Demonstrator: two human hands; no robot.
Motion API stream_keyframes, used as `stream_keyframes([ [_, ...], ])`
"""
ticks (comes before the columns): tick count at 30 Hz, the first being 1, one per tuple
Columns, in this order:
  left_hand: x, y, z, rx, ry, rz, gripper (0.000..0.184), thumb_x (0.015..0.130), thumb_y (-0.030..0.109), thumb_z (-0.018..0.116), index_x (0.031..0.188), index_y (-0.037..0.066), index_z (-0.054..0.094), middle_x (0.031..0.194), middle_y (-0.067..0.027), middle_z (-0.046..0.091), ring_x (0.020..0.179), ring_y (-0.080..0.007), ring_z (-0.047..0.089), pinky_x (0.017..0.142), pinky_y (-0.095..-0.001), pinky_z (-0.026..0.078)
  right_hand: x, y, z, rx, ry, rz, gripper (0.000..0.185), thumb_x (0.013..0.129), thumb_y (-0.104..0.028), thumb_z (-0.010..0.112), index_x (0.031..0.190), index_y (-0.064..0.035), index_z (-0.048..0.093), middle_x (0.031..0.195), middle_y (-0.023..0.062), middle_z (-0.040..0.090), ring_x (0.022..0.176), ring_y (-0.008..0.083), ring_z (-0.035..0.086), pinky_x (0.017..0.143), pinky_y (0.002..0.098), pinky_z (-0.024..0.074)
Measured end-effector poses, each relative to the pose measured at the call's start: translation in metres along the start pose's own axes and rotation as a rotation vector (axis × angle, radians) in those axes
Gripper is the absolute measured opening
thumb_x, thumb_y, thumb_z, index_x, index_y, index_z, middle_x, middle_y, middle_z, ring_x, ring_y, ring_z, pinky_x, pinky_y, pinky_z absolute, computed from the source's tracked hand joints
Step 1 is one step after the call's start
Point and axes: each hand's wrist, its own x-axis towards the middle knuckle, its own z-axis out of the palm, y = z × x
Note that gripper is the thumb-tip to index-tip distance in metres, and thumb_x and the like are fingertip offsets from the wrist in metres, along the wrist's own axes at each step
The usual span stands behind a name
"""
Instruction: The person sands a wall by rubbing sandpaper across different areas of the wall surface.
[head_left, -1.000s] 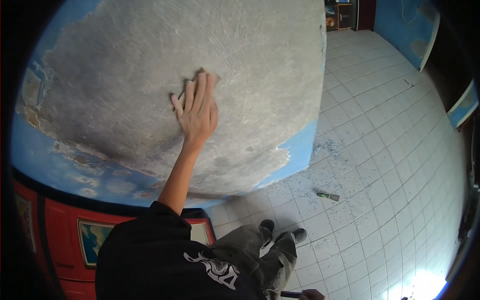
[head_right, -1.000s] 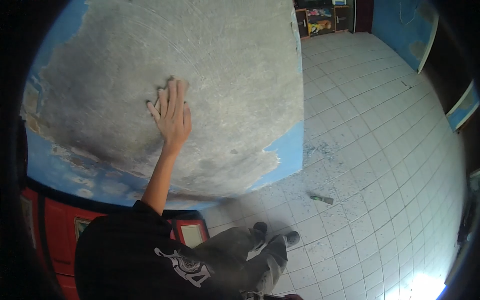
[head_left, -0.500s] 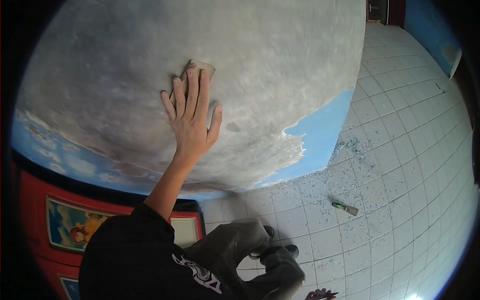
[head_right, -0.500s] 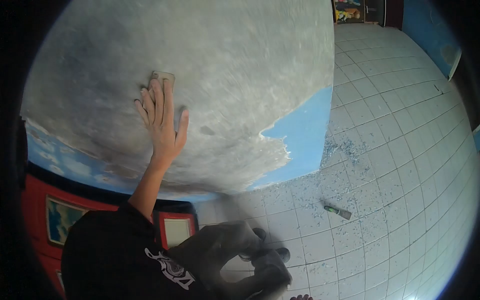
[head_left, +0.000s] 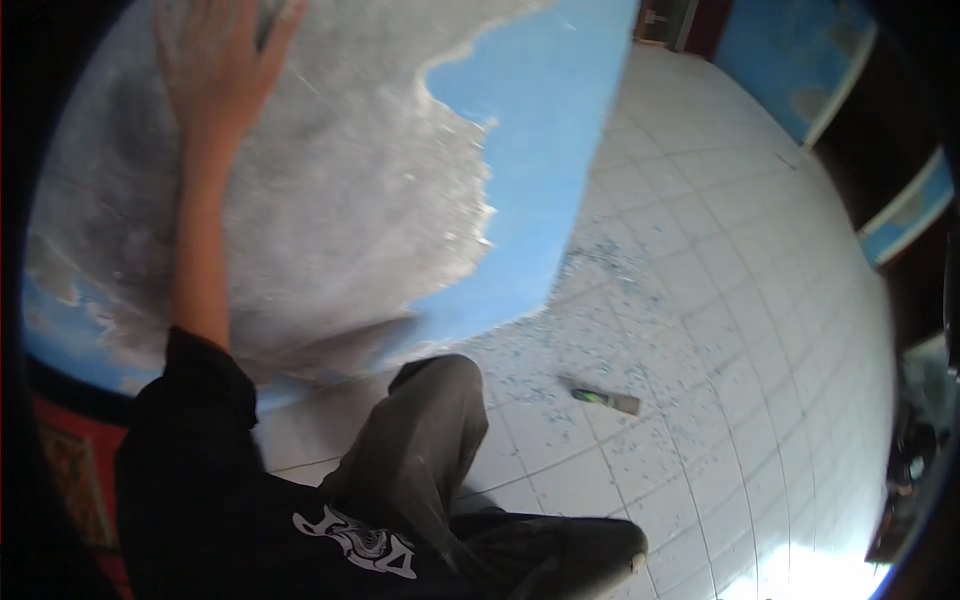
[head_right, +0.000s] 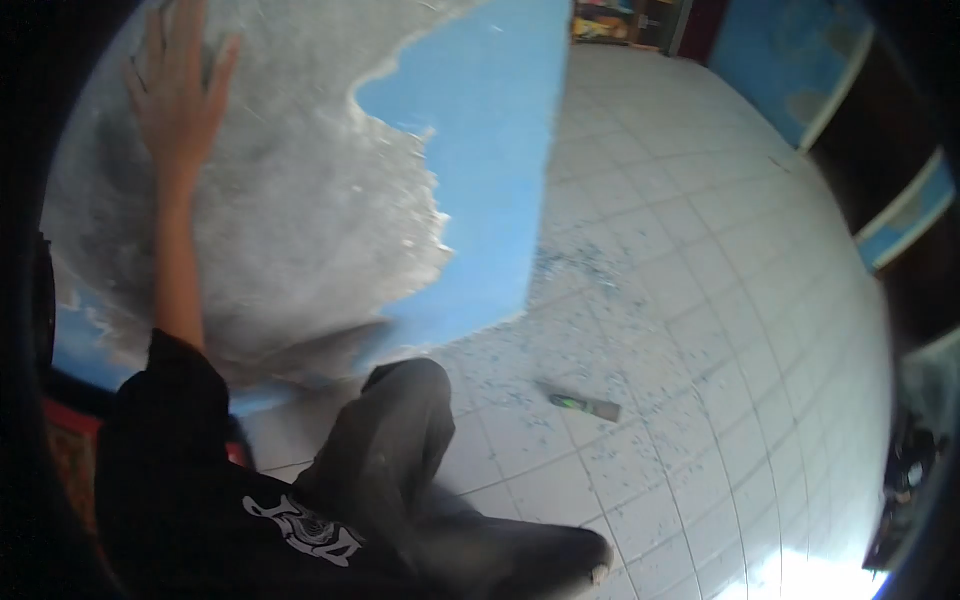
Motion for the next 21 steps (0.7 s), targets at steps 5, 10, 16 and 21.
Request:
stream_keyframes([
  [5,0.002,0.009,-0.019,-0.212,-0.009,-0.018,0.069,0.075,0.017,0.060,0.136,0.004,0.030,0.141,-0.0107,0.032,0.129,-0.0281,0.029,0.104,-0.0454,0.020,0.001,-0.054,0.049,-0.336,0.107,-0.764,0.016,0.090,-0.018,0.051,0.103,-0.0097,0.056,0.082,0.0068,0.050,0.074,0.0204,0.057,0.063,0.0269,0.0520],
  [10,0.005,0.015,-0.032,-0.147,-0.054,-0.100,0.070,0.075,0.018,0.060,0.137,0.005,0.029,0.142,-0.0090,0.030,0.131,-0.0264,0.025,0.106,-0.0450,0.017,-0.013,-0.093,0.042,-0.351,0.124,-0.899,0.014,0.089,-0.022,0.052,0.098,-0.0110,0.054,0.084,0.0078,0.048,0.074,0.0263,0.057,0.066,0.0387,0.0535],
  [16,0.001,0.000,-0.021,-0.213,-0.006,-0.053,0.058,0.083,0.029,0.049,0.133,0.004,0.035,0.139,-0.0110,0.031,0.128,-0.0262,0.030,0.104,-0.0495,0.019,-0.024,-0.111,0.029,-0.304,0.251,-0.942,0.024,0.085,-0.030,0.058,0.104,-0.0187,0.049,0.086,0.0033,0.045,0.084,0.0258,0.055,0.076,0.0480,0.0494],
  [21,0.001,-0.001,-0.021,-0.267,-0.106,-0.080,0.063,0.089,0.045,0.039,0.138,0.007,0.029,0.146,-0.0082,0.021,0.135,-0.0253,0.018,0.108,-0.0532,0.006,-0.023,-0.115,0.024,-0.289,0.137,-1.087,0.029,0.087,-0.028,0.054,0.114,-0.0228,0.046,0.095,0.0000,0.044,0.098,0.0233,0.049,0.088,0.0442,0.0443],
])
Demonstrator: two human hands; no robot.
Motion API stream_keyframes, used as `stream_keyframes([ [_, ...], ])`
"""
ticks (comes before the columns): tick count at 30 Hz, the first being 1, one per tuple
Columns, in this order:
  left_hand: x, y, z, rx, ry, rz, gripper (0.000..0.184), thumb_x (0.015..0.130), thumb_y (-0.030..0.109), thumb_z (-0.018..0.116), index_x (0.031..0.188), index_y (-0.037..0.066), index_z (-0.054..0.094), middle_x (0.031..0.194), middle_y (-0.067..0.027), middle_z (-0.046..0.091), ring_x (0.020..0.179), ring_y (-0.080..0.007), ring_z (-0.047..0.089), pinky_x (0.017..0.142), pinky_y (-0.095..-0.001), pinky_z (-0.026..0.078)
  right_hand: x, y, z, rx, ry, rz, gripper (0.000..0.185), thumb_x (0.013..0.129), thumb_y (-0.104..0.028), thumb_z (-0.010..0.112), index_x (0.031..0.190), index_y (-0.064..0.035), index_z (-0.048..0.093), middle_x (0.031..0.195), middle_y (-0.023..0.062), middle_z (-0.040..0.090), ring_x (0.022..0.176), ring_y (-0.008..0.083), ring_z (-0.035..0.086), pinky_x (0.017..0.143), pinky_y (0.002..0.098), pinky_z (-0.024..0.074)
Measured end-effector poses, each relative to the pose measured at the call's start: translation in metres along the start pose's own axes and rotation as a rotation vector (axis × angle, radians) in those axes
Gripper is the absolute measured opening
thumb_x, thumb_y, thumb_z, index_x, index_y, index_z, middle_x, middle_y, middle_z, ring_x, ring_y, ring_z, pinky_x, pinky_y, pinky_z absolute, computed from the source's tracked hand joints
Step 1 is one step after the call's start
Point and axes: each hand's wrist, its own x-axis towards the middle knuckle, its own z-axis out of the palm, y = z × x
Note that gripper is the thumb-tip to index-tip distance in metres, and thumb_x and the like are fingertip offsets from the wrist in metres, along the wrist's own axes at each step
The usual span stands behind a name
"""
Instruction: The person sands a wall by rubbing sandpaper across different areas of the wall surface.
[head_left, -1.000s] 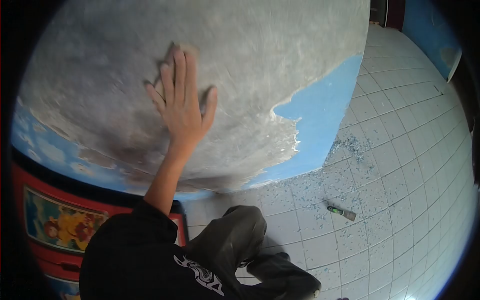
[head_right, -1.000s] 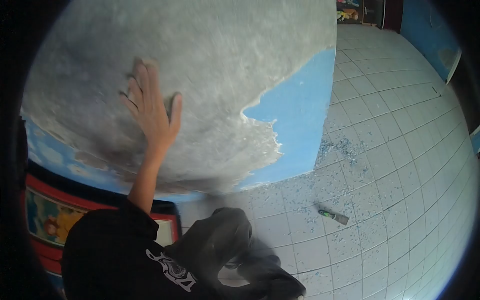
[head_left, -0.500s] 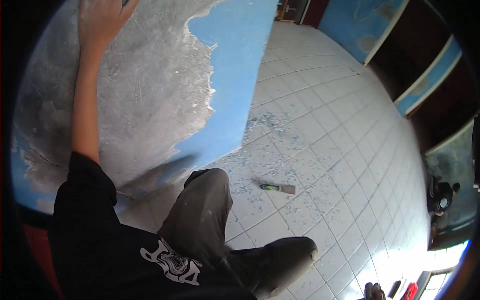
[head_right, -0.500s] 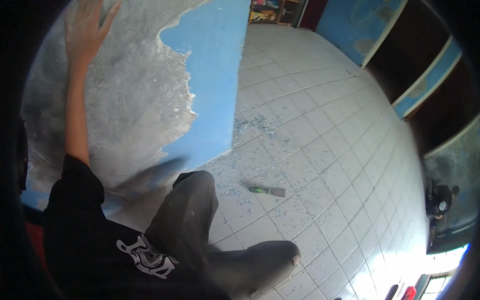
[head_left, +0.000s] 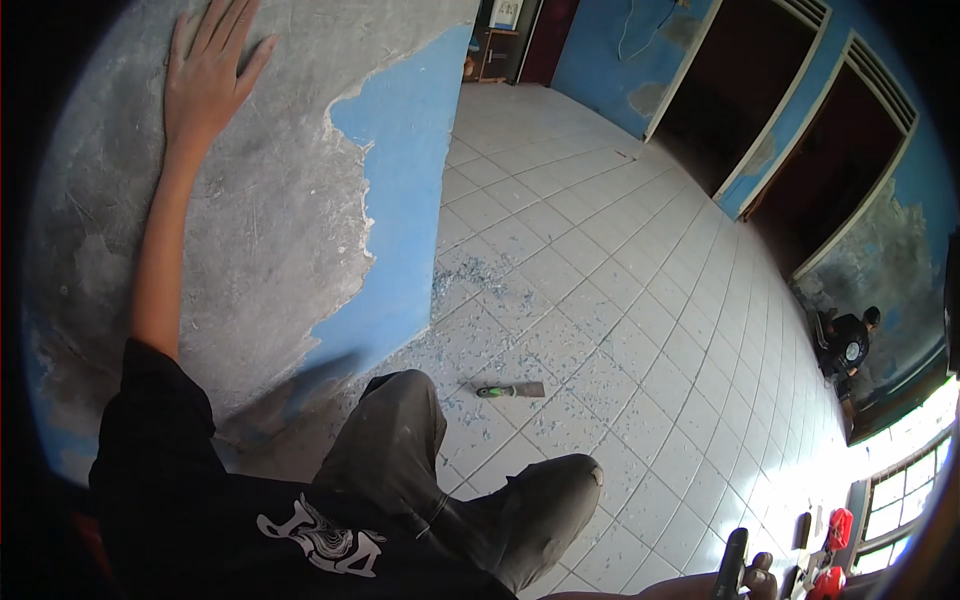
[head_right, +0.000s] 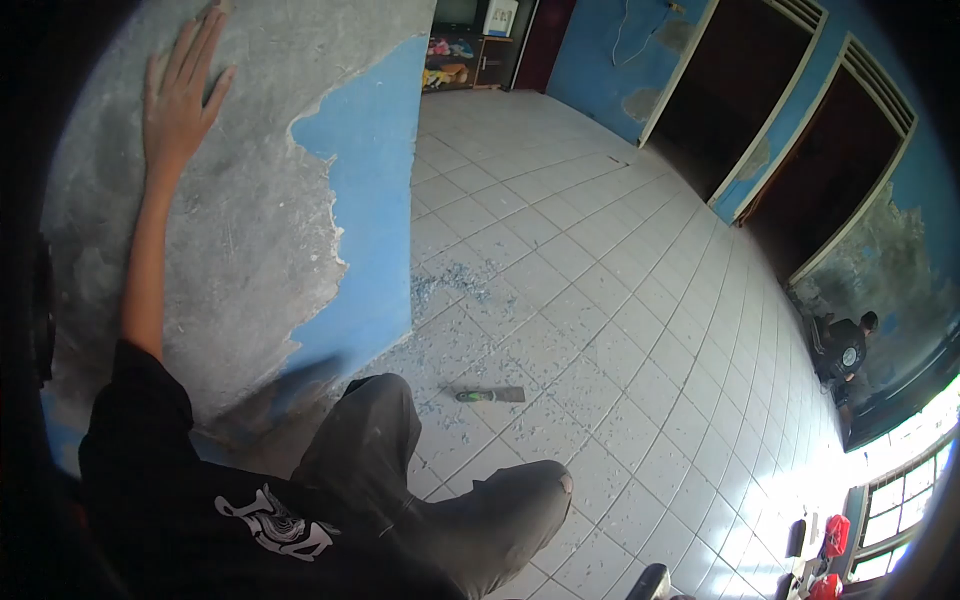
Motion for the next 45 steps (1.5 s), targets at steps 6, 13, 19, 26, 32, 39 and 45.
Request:
stream_keyframes([
  [6,-0.001,-0.002,0.001,-0.008,0.018,-0.003,0.061,0.088,0.042,0.042,0.137,0.007,0.032,0.146,-0.0077,0.023,0.135,-0.0242,0.020,0.108,-0.0527,0.008,0.007,-0.002,-0.003,0.005,-0.092,0.027,0.031,0.088,-0.027,0.053,0.118,-0.0245,0.044,0.099,-0.0003,0.042,0.102,0.0226,0.046,0.091,0.0432,0.0416],
  [13,-0.002,0.000,0.003,0.050,0.052,0.009,0.059,0.088,0.041,0.043,0.136,0.008,0.035,0.145,-0.0063,0.026,0.134,-0.0237,0.023,0.108,-0.0525,0.009,0.001,0.006,-0.014,-0.009,-0.030,-0.008,0.028,0.085,-0.028,0.055,0.111,-0.0230,0.045,0.098,0.0011,0.042,0.102,0.0228,0.046,0.091,0.0431,0.0409],
  [19,-0.001,0.002,0.001,0.087,0.034,0.009,0.058,0.088,0.040,0.042,0.137,0.009,0.033,0.145,-0.0054,0.025,0.134,-0.0238,0.022,0.107,-0.0532,0.009,-0.012,0.007,-0.013,0.002,0.064,0.090,0.029,0.082,-0.025,0.060,0.108,-0.0225,0.046,0.094,0.0007,0.044,0.099,0.0219,0.046,0.088,0.0432,0.0420],
  [26,-0.002,0.002,0.002,0.128,0.016,0.014,0.060,0.089,0.042,0.041,0.138,0.010,0.031,0.146,-0.0058,0.023,0.135,-0.0239,0.021,0.107,-0.0535,0.007,-0.056,0.030,-0.037,-0.157,0.204,0.683,0.032,0.088,-0.027,0.050,0.106,-0.0015,0.055,0.097,0.0165,0.054,0.087,0.0345,0.058,0.071,0.0459,0.0521],
  [32,-0.002,-0.007,0.028,0.181,0.269,0.074,0.056,0.092,0.034,0.041,0.142,0.025,0.018,0.146,0.0109,0.022,0.133,-0.0087,0.024,0.107,-0.0390,0.023,-0.310,0.069,-0.120,-0.316,-0.171,1.533,0.031,0.093,-0.030,0.046,0.110,-0.0054,0.054,0.075,0.0049,0.053,0.050,0.0077,0.044,0.039,0.0212,0.0346],
  [39,-0.002,-0.007,0.026,0.174,0.247,0.072,0.056,0.092,0.031,0.042,0.142,0.023,0.020,0.146,0.0096,0.022,0.134,-0.0108,0.023,0.107,-0.0399,0.022,-0.564,-0.085,-0.208,-0.680,-1.367,1.552,0.034,0.089,-0.027,0.045,0.108,-0.0005,0.054,0.106,0.0199,0.053,0.093,0.0362,0.056,0.076,0.0444,0.0505],
  [45,-0.004,-0.012,0.029,0.169,0.250,0.085,0.058,0.090,0.028,0.044,0.142,0.022,0.019,0.146,0.0089,0.021,0.134,-0.0108,0.022,0.106,-0.0400,0.023,-0.567,-0.092,-0.194,-0.661,-1.472,1.673,0.036,0.087,-0.028,0.047,0.115,-0.0050,0.047,0.111,0.0198,0.051,0.096,0.0366,0.055,0.078,0.0449,0.0491],
])
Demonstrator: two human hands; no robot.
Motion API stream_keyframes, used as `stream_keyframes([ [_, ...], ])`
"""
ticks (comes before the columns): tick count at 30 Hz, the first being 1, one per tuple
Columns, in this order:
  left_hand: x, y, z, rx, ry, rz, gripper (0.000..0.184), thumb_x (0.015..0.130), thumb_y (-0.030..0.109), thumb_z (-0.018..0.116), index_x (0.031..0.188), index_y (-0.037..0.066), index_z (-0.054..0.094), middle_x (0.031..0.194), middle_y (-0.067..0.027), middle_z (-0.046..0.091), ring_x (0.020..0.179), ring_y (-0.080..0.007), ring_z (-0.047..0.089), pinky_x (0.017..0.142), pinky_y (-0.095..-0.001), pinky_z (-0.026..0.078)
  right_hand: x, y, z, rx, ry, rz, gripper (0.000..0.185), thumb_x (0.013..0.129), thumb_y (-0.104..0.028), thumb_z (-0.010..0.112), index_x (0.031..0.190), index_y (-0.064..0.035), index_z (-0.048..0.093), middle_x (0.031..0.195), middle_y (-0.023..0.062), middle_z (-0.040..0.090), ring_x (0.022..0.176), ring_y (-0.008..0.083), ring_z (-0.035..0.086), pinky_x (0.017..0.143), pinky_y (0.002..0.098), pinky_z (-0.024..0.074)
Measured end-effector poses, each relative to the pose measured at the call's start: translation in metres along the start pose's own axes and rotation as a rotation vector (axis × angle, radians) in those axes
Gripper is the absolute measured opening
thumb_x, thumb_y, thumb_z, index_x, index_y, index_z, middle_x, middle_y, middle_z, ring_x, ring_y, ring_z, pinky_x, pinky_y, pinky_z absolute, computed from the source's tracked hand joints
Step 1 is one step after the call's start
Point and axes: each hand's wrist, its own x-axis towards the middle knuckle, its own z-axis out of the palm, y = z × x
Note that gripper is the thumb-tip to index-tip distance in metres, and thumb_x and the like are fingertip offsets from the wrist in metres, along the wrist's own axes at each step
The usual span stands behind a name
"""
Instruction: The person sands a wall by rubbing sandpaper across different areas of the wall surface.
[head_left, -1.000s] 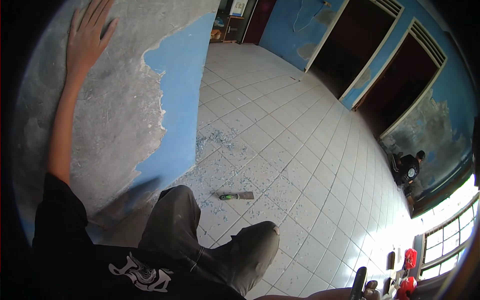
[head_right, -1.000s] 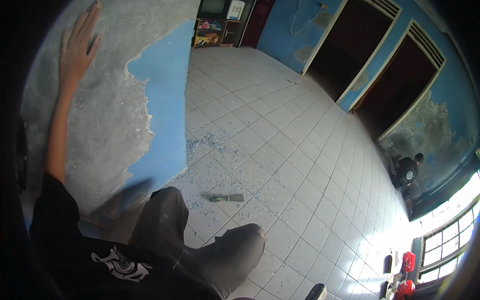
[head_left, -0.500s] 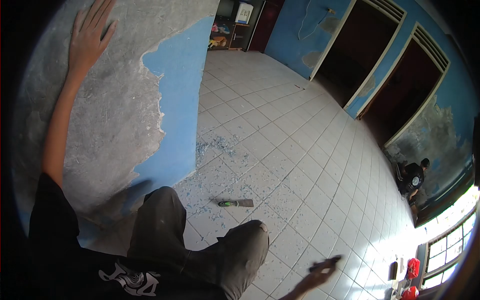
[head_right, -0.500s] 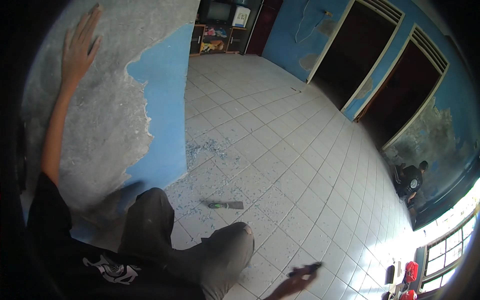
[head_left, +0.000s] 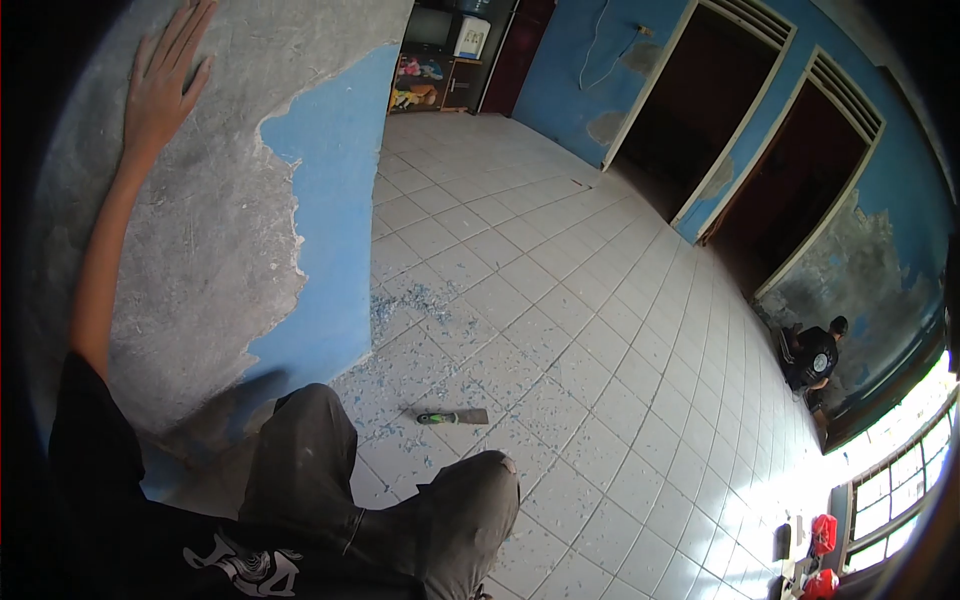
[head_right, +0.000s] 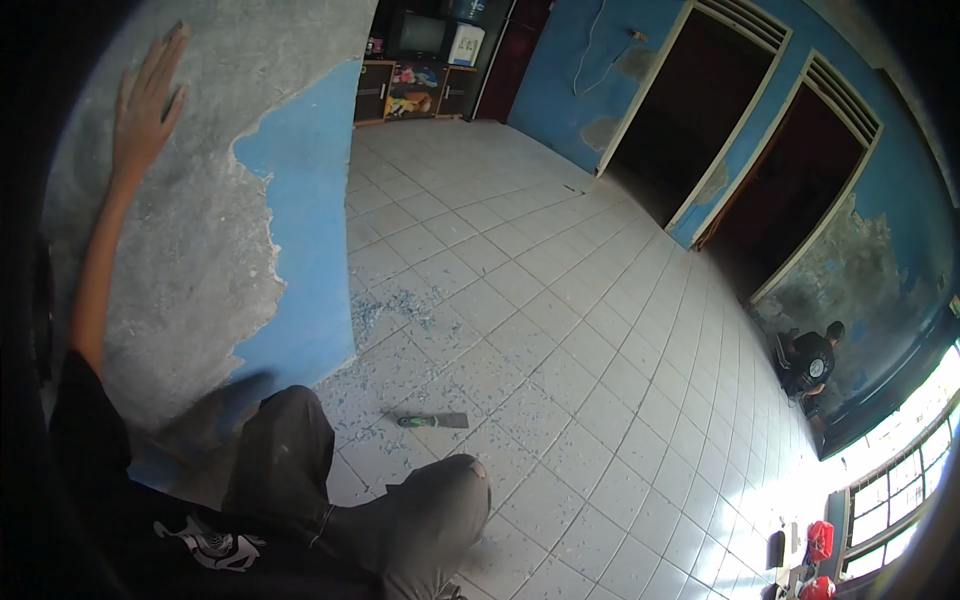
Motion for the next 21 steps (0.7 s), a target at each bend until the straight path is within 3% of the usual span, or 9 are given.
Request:
stream_keyframes([
  [18,0.002,0.005,-0.005,0.041,-0.030,-0.016,0.058,0.091,0.030,0.044,0.142,0.020,0.020,0.147,0.0088,0.020,0.134,-0.0120,0.022,0.107,-0.0420,0.021,0.009,-0.001,-0.012,0.034,-0.027,0.073,0.065,0.081,-0.031,0.055,0.136,-0.0185,0.023,0.124,0.0196,0.046,0.107,0.0378,0.050,0.086,0.0461,0.0449],
  [21,-0.004,-0.003,-0.005,-0.060,-0.011,0.020,0.057,0.089,0.024,0.047,0.141,0.018,0.024,0.146,0.0060,0.024,0.134,-0.0133,0.023,0.108,-0.0421,0.020,0.019,-0.009,-0.028,0.138,0.017,0.151,0.071,0.080,-0.032,0.057,0.140,-0.0207,0.019,0.127,0.0195,0.045,0.108,0.0379,0.049,0.087,0.0463,0.0442],
])
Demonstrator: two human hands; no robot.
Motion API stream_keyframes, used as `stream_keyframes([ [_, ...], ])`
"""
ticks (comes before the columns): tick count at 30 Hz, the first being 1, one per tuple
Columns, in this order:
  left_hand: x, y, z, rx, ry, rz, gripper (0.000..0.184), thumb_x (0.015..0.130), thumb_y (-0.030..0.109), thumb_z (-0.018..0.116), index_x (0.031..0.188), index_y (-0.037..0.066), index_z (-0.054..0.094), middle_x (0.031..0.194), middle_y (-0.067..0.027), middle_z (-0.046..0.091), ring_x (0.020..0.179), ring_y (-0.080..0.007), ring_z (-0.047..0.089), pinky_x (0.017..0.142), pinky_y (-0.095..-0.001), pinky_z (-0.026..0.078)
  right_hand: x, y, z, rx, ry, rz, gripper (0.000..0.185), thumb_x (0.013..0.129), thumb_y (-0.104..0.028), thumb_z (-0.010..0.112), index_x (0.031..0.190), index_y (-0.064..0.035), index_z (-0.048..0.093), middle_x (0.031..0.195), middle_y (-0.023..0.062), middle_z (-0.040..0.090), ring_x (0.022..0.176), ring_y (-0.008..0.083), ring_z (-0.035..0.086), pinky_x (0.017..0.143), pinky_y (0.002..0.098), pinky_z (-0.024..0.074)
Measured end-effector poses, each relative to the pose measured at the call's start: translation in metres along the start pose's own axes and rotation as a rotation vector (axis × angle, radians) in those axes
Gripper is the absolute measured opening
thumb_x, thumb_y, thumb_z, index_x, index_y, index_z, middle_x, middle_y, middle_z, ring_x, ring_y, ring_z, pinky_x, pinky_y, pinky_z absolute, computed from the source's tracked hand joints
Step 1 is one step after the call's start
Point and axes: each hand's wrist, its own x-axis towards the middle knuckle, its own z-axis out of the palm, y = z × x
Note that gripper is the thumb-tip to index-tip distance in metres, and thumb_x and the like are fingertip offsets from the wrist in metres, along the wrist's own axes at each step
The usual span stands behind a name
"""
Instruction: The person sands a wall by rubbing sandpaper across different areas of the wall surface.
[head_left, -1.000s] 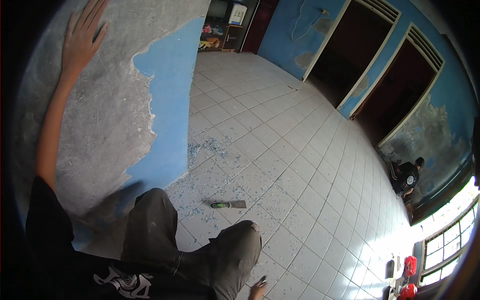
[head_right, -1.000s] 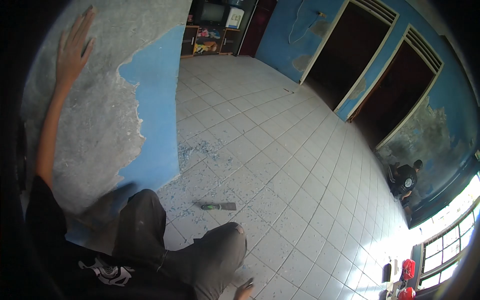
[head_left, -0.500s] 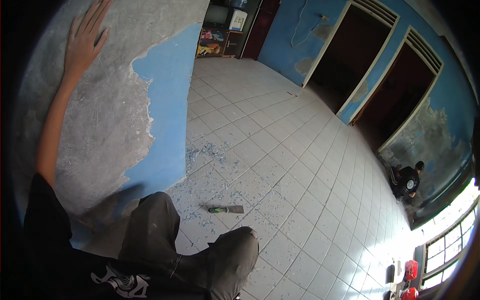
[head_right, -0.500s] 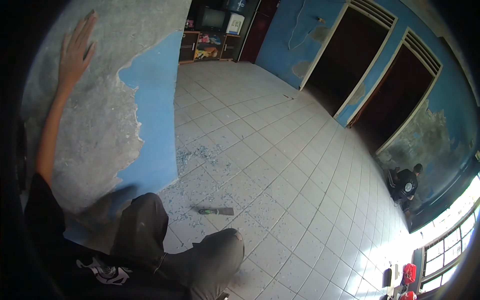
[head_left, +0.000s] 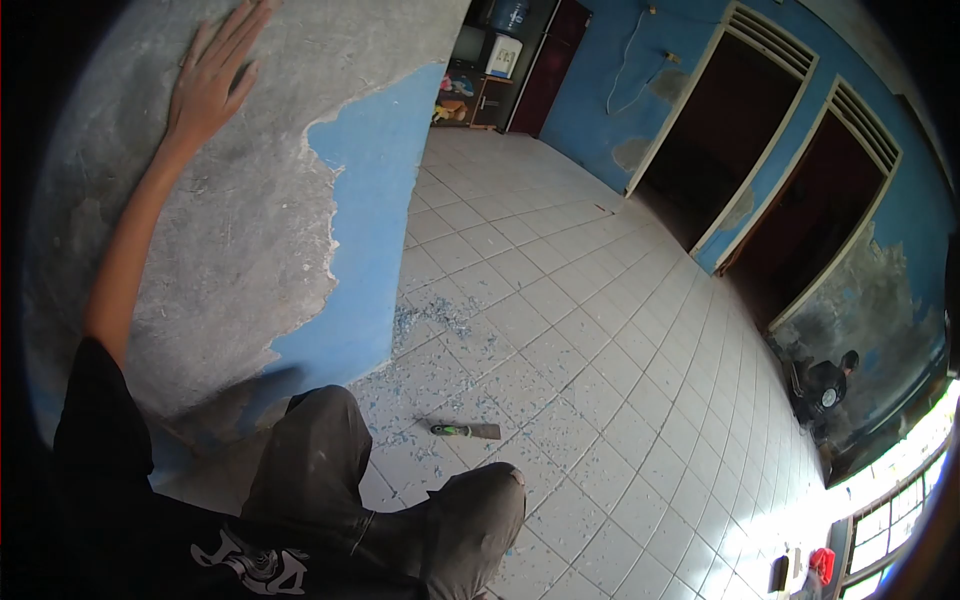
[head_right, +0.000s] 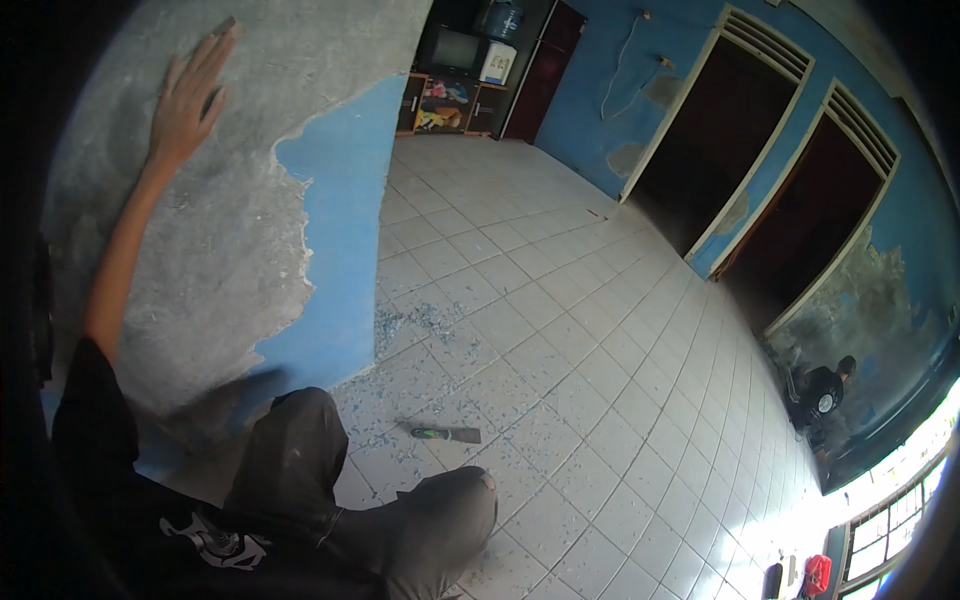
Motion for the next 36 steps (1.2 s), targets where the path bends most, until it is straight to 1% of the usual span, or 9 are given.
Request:
stream_keyframes([
  [2,-0.010,-0.012,0.005,-0.155,-0.023,0.105,0.056,0.086,0.014,0.050,0.139,0.015,0.030,0.143,0.0022,0.030,0.133,-0.0165,0.025,0.109,-0.0431,0.018,0.013,-0.033,-0.024,0.245,0.266,-0.026,0.076,0.080,-0.032,0.058,0.143,-0.0222,0.017,0.128,0.0195,0.044,0.110,0.0381,0.048,0.088,0.0465,0.0437],
  [3,-0.012,-0.012,0.000,-0.151,-0.023,0.104,0.056,0.086,0.014,0.050,0.139,0.015,0.030,0.143,0.0022,0.030,0.133,-0.0165,0.025,0.109,-0.0431,0.018,0.014,-0.080,-0.048,0.323,0.772,-0.319,0.038,0.085,-0.029,0.058,0.102,0.0034,0.051,0.092,0.0195,0.057,0.081,0.0305,0.056,0.066,0.0395,0.0453],
  [4,-0.015,-0.008,-0.012,-0.191,-0.105,0.097,0.053,0.085,0.011,0.049,0.136,0.014,0.035,0.142,0.0005,0.033,0.132,-0.0179,0.027,0.109,-0.0431,0.018,0.025,-0.120,-0.063,0.546,0.772,-0.396,0.037,0.081,-0.021,0.063,0.107,0.0022,0.050,0.101,0.0180,0.054,0.092,0.0296,0.054,0.075,0.0374,0.0458],
  [8,-0.039,-0.002,-0.037,-0.363,-0.304,0.095,0.048,0.083,0.005,0.049,0.130,0.012,0.044,0.138,-0.0026,0.039,0.131,-0.0204,0.030,0.110,-0.0432,0.018,-0.039,-0.323,-0.185,0.905,0.383,-0.825,0.023,0.081,-0.005,0.059,0.103,-0.0012,0.054,0.096,0.0111,0.057,0.091,0.0207,0.055,0.078,0.0326,0.0456],
  [14,-0.065,0.004,-0.053,-0.581,-0.420,0.122,0.043,0.082,0.003,0.047,0.126,0.005,0.049,0.130,-0.0090,0.048,0.127,-0.0246,0.036,0.108,-0.0481,0.019,-0.216,-0.521,-0.248,0.612,0.131,-1.924,0.032,0.073,0.000,0.061,0.104,-0.0067,0.058,0.106,0.0128,0.058,0.100,0.0306,0.054,0.085,0.0381,0.0441],
  [18,-0.074,0.014,-0.050,-0.753,-0.481,0.159,0.042,0.083,0.003,0.046,0.125,0.005,0.048,0.125,-0.0096,0.052,0.123,-0.0259,0.042,0.107,-0.0494,0.022,-0.302,-0.592,-0.229,0.527,0.059,-2.383,0.048,0.071,0.003,0.052,0.118,-0.0024,0.049,0.124,0.0147,0.048,0.113,0.0297,0.048,0.094,0.0388,0.0399],
  [21,-0.080,0.021,-0.042,-0.786,-0.403,0.043,0.042,0.082,0.002,0.047,0.124,0.005,0.047,0.120,-0.0083,0.056,0.117,-0.0232,0.048,0.105,-0.0486,0.028,-0.341,-0.630,-0.210,0.512,0.073,-2.463,0.064,0.067,0.004,0.050,0.130,-0.0015,0.037,0.137,0.0141,0.035,0.126,0.0297,0.036,0.104,0.0411,0.0296],
  [24,-0.089,0.020,-0.035,-0.758,-0.263,0.019,0.042,0.081,-0.001,0.046,0.122,0.002,0.045,0.118,-0.0132,0.056,0.111,-0.0290,0.053,0.102,-0.0488,0.033,-0.348,-0.650,-0.195,0.470,0.175,-2.516,0.071,0.067,0.001,0.050,0.135,-0.0018,0.029,0.144,0.0139,0.024,0.132,0.0284,0.025,0.108,0.0438,0.0220],
  [36,-0.112,0.085,-0.033,-0.681,-0.531,0.198,0.048,0.078,-0.004,0.049,0.125,0.007,0.043,0.121,-0.0104,0.054,0.110,-0.0275,0.053,0.102,-0.0446,0.033,-0.289,-0.637,-0.135,0.776,-0.131,-2.323,0.069,0.074,-0.002,0.054,0.136,0.0016,0.025,0.143,0.0203,0.022,0.131,0.0341,0.025,0.106,0.0471,0.0224],
])
